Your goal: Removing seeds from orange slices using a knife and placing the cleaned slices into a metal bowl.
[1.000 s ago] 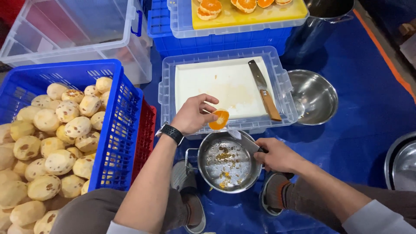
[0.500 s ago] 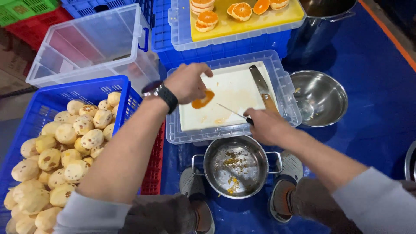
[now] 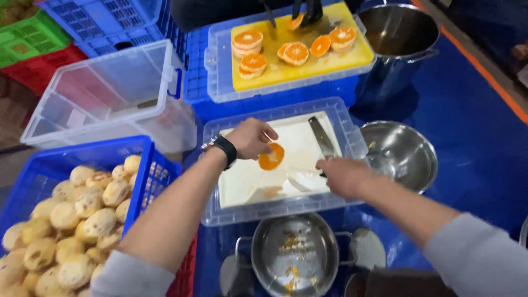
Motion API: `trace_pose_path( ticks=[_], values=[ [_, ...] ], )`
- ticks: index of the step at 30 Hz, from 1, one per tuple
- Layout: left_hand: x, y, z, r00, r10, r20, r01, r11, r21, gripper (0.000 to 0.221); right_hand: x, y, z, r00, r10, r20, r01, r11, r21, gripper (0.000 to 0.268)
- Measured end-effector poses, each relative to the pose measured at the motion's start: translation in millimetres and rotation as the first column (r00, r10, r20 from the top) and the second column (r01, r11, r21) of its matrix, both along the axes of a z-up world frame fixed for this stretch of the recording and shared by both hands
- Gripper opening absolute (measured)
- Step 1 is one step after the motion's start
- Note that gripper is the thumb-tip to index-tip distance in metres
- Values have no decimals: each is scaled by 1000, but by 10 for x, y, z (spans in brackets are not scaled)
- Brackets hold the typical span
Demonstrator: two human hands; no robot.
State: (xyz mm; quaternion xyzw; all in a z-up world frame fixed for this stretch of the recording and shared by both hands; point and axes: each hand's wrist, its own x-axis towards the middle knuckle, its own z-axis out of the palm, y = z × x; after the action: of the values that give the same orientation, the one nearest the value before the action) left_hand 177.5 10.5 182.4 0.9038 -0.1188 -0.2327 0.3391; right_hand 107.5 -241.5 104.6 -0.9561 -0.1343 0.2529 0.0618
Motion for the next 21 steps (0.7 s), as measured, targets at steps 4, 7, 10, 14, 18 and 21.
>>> trace_pose_path(
  ticks=[4,7,10,14,18,21],
  values=[
    [841,-324,-374,962,255,-93,-272,914,-302,35,25,-185,-131,994,-23,-108,23,1000,3,45],
    [1544,-544,-392,904,423,-68,-407,798,-445,34,5,-177,168,989,-52,-142,48,998,-30,43],
    [1705,-715,-50,674,700,-236,-702,509,-498,34,103,-92,375,953,-184,-240,170,982,-76,38],
    [2370,-527,-953,656,718,232,-636,692,-342,41,264,-119,265,953,-273,-132,284,956,72,38],
    [2009,-483,-1156,709,491,506,-401,871,-283,34,303,-42,56,968,-242,63,215,933,288,35],
    [1483,-285,-1105,781,262,567,-247,963,-105,35,467,114,-72,960,-279,25,264,932,249,41]
  ],
)
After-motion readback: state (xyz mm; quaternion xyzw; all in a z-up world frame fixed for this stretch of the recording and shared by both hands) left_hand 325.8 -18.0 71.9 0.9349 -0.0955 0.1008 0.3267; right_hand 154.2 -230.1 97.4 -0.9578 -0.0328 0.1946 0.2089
